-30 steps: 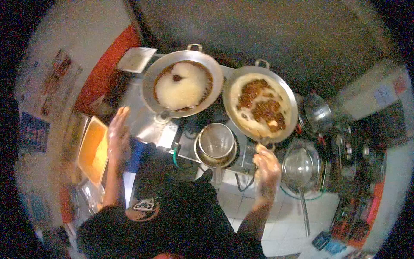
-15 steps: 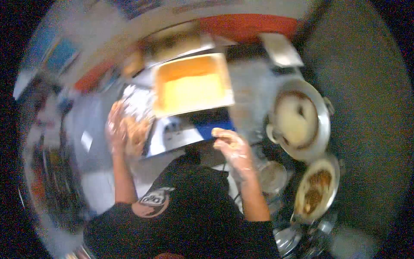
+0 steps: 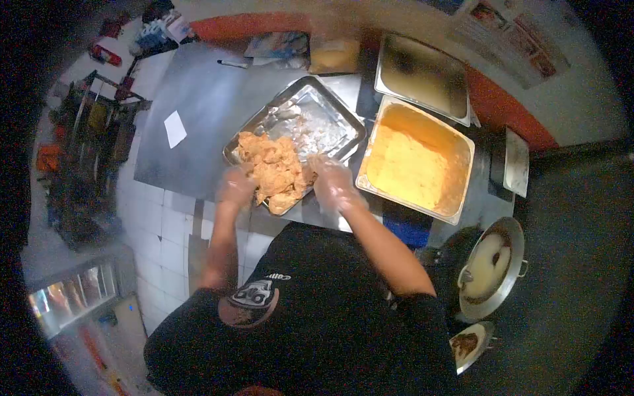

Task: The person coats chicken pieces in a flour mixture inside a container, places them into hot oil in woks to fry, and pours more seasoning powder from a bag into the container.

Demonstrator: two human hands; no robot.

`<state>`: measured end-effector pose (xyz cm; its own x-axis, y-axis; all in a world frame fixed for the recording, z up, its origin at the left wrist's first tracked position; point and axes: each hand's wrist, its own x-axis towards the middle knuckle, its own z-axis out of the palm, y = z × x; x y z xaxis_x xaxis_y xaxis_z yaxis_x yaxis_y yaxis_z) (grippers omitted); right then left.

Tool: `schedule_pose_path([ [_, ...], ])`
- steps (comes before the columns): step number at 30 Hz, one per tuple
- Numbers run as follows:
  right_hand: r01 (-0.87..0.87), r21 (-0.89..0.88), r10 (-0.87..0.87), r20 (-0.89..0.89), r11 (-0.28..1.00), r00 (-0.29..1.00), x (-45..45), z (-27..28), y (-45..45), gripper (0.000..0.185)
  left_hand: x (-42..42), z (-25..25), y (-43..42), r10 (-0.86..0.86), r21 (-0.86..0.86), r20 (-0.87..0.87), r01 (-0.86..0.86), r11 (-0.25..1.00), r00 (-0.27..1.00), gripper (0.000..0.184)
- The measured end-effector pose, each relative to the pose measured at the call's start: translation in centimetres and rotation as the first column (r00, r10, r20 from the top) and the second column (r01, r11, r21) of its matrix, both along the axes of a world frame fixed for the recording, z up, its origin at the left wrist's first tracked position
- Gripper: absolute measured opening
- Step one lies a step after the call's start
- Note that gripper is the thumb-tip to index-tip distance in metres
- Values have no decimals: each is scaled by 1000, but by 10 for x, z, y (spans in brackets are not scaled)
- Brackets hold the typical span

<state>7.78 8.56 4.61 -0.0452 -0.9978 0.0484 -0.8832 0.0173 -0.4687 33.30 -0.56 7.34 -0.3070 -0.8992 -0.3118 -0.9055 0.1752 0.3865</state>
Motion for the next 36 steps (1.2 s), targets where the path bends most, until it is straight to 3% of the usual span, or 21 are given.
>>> schedule_pose_path([
  [1, -52, 169, 65, -68, 984, 996, 3, -4, -14, 37, -7, 0, 8, 13, 48, 86, -18, 999, 996, 34],
  [3, -110, 491, 221, -173, 864, 960, 5, -3, -39, 27, -15, 3, 21, 65, 109, 74, -73, 991, 995, 36],
  [4, -121, 491, 250, -206, 863, 946, 5, -1, -48, 23, -16, 4, 26, 90, 138, 67, -99, 986, 994, 38],
  [6, -144, 502, 310, -264, 853, 913, 3, 4, -57, 17, -13, -17, 36, 110, 34, 61, -113, 993, 992, 41],
  [9, -61, 554, 157, -128, 830, 979, -6, -1, -72, 21, -7, -47, 53, 146, -79, -20, -147, 986, 989, 48],
  [10, -89, 517, 145, -69, 851, 987, -11, 2, -74, 24, -6, -51, 53, 153, -125, -67, -161, 979, 986, 51],
  [16, -47, 426, -103, 323, 903, 941, -44, 13, -76, 33, -8, -38, 52, 337, 123, -401, -314, 941, 852, 45],
  [19, 89, 286, -219, 465, 954, 858, -60, 35, -64, 33, -18, -52, 60, 280, -31, -593, -369, 929, 755, 41],
  [20, 148, 289, -311, 674, 946, 670, -61, 48, -57, 31, -20, -67, 61, 347, 36, -604, -410, 911, 718, 42],
  [23, 340, 308, -458, 647, 888, 610, -94, 92, -46, 31, -28, -55, 56, 400, 139, -723, -449, 883, 563, 40],
  [24, 319, 204, -341, 816, 926, 466, -116, 90, -38, 33, -30, -47, 51, 401, 184, -736, -410, 893, 545, 39],
  [26, 393, 141, -332, 815, 909, 475, -155, 103, -28, 33, -34, -23, 39, 411, 266, -758, -336, 904, 507, 38],
  [27, 412, 95, -301, 828, 906, 472, -172, 114, -23, 33, -40, -8, 34, 360, 221, -754, -305, 926, 549, 37],
  [30, 547, 45, -426, 682, 836, 595, -209, 157, -9, 33, -56, 25, 18, 233, 108, -715, -225, 968, 659, 36],
  [33, 567, -39, -343, 762, 823, 550, -269, 143, -5, 33, -102, 78, 4, 62, -10, -807, -118, 993, 587, 36],
  [36, 613, 9, -433, 716, 790, 548, -295, 156, -10, 33, -158, 115, -10, -50, -59, -869, -2, 998, 493, 31],
])
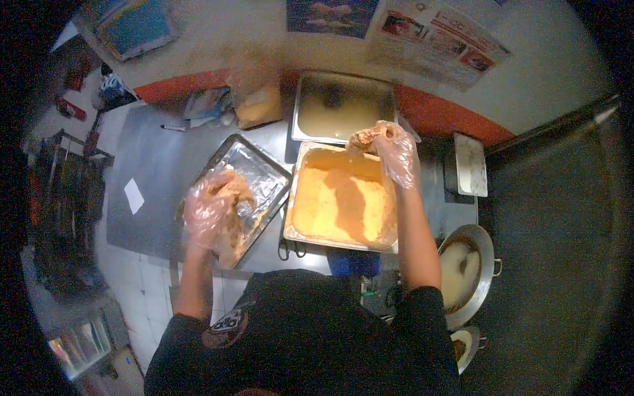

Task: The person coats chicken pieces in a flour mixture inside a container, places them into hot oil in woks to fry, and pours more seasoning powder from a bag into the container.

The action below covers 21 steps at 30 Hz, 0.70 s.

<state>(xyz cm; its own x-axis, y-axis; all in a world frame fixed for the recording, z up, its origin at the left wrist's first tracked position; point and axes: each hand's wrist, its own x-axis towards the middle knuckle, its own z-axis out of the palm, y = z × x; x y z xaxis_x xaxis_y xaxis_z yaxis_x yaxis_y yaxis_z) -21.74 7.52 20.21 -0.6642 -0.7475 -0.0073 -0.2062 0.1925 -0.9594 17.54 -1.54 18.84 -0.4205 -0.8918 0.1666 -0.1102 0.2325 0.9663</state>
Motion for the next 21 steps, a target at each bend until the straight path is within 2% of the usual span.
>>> schedule_pose_path([
  [1, 18, 36, -19, 5, 999, 1000, -7, 4, -1, 34, -23, 11, -2, -31, 89, -111, 41, 995, 993, 30],
  [3, 19, -29, -20, -4, 999, 1000, -27, -6, -7, 34, -74, 29, -9, -61, 248, -333, 149, 957, 941, 30],
  [5, 27, -91, -25, 19, 996, 1000, -34, -7, -17, 33, -123, 32, -22, -77, 152, -257, 119, 981, 963, 26],
  [6, 35, 1, -35, -109, 999, 993, -38, -5, -22, 33, -144, 29, -34, -82, 99, -218, 106, 989, 972, 25],
  [7, 56, 89, -33, -235, 994, 971, -41, -1, -29, 34, -169, 5, -54, -81, -51, -130, 75, 996, 988, 26],
  [8, 86, 172, -19, -358, 981, 933, -45, 4, -35, 34, -193, -9, -67, -79, -71, -69, 74, 995, 994, 25],
  [9, 128, 251, 6, -473, 960, 881, -51, 6, -43, 35, -215, -18, -78, -76, -165, 47, 83, 983, 996, 24],
  [11, 130, 218, 12, -553, 967, 833, -77, -38, -68, 31, -254, -28, -93, -32, -342, 271, 127, 931, 962, 23],
  [13, 117, 252, 74, -639, 961, 765, -81, -50, -83, 22, -287, -29, -95, -85, -115, 369, 137, 984, 925, 19],
  [14, 36, 285, 97, -441, 958, 892, -78, -51, -90, 20, -311, -82, -115, -174, 69, 275, 161, 985, 946, 16],
  [15, -8, 326, 151, -416, 945, 897, -83, -64, -96, 17, -325, -92, -117, -241, 230, 324, 171, 958, 915, 15],
  [16, -52, 366, 203, -388, 929, 899, -89, -78, -101, 15, -333, -98, -118, -160, 16, 468, 172, 985, 869, 14],
  [17, -36, 431, 288, -537, 902, 793, -98, -104, -109, 13, -338, -103, -118, -45, -198, 583, 196, 960, 811, 14],
  [18, 7, 497, 331, -588, 867, 738, -97, -110, -112, 14, -343, -105, -115, -56, -181, 636, 220, 959, 770, 18],
  [19, 10, 540, 350, -561, 842, 750, -103, -126, -122, 16, -347, -109, -117, -52, -169, 690, 231, 958, 722, 18],
  [21, 52, 514, 276, -541, 856, 795, -108, -150, -131, 21, -355, -120, -121, -47, -133, 790, 246, 960, 612, 21],
])
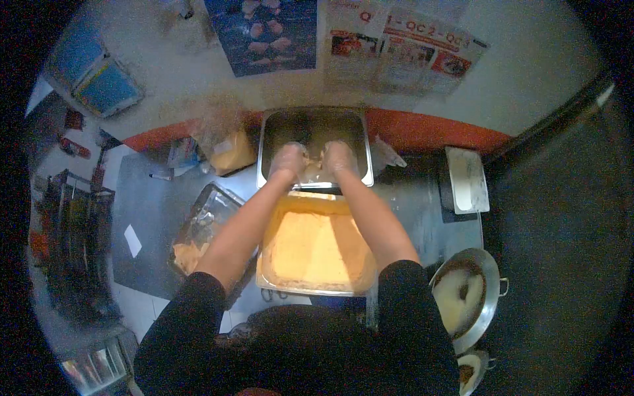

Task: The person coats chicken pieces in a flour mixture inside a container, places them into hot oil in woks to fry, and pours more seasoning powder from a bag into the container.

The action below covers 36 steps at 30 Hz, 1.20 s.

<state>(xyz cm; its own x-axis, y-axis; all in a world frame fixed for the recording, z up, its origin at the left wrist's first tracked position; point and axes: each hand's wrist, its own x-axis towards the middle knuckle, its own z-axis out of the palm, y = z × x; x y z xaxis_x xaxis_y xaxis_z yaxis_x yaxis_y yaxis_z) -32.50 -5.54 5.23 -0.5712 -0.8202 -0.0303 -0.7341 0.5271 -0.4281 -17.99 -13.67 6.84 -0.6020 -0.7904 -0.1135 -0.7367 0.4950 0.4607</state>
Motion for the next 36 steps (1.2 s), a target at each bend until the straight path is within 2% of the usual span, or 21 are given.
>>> schedule_pose_path([
  [1, 9, 35, -9, -17, 999, 1000, -2, -6, -6, 22, -4, -6, -4, -1, 11, 63, 0, 1000, 998, 22],
  [6, -37, 191, 47, -51, 981, 998, -15, -56, -32, 25, -6, -4, -1, -5, 100, 107, -6, 995, 994, 24],
  [9, 6, -15, -6, -13, 1000, 1000, -16, -76, -28, 24, -7, 0, 1, -14, 79, 112, 5, 997, 994, 23],
  [10, -1, -4, 1, -12, 1000, 1000, -14, -61, -26, 24, -8, -1, -2, -14, 66, 109, 6, 998, 994, 22],
  [13, -9, 2, 9, 62, 1000, 998, 6, 40, -7, 22, -1, -8, -18, -97, -4, -94, 97, 995, 991, 21],
  [15, 12, -47, -3, 201, 999, 980, 9, 81, 3, 23, 12, 27, -9, -106, -68, -266, 91, 994, 958, 20],
  [16, 27, -151, -8, 126, 988, 992, 9, 81, 5, 22, 16, 42, -8, -116, -106, -353, 83, 991, 928, 19],
  [17, 34, -257, -22, 50, 966, 999, 10, 80, 7, 22, 19, 31, -12, -187, -237, -533, 66, 969, 825, 17],
  [18, 32, -359, -43, -24, 933, 999, 10, 77, 9, 21, 17, 29, -16, -149, -197, -518, 52, 979, 843, 16],
  [19, 48, -247, -32, 68, 968, 997, 9, 72, 12, 20, 19, 25, -15, -106, -144, -494, 39, 989, 863, 15],
  [20, 80, -247, -52, 116, 966, 992, 14, 66, 19, 20, 20, 22, -13, -66, -96, -470, 24, 995, 880, 15],
  [21, 107, -265, -68, 151, 958, 986, 14, 67, 17, 20, 18, 30, -13, -114, -207, -327, 46, 977, 938, 13],
  [23, 168, -354, -126, 140, 920, 982, 17, 62, 14, 21, 22, 34, -14, -120, -224, -457, 16, 974, 881, 13],
  [24, 186, -376, -108, 219, 908, 970, 24, 73, 23, 21, 28, 29, -8, -115, -215, -510, 3, 977, 852, 12],
  [26, 232, -412, -67, 376, 881, 924, 39, 108, 41, 22, 36, 51, 0, -145, -226, -446, 45, 973, 883, 14],
  [27, 322, -441, 27, 623, 838, 782, 34, 95, 43, 22, 43, 70, 9, -159, -241, -431, 57, 969, 888, 16],
  [28, 316, -469, -31, 521, 825, 853, 43, 108, 55, 21, 52, 82, 22, -170, -247, -413, 69, 966, 895, 19],
  [30, 122, -579, 166, 419, 806, 893, 35, 113, 80, 24, 75, 100, 47, -189, -216, -589, 73, 974, 786, 21],
  [31, 143, -564, 177, 474, 813, 862, 43, 124, 91, 26, 86, 105, 60, -198, -212, -671, 71, 975, 715, 22],
  [33, 177, -540, 204, 572, 823, 795, 68, 148, 120, 29, 106, 109, 83, -225, -160, -686, 159, 974, 692, 23],
  [36, 193, -408, 220, 767, 893, 603, 83, 135, 157, 34, 129, 105, 121, -279, -135, -675, 257, 957, 684, 21],
])
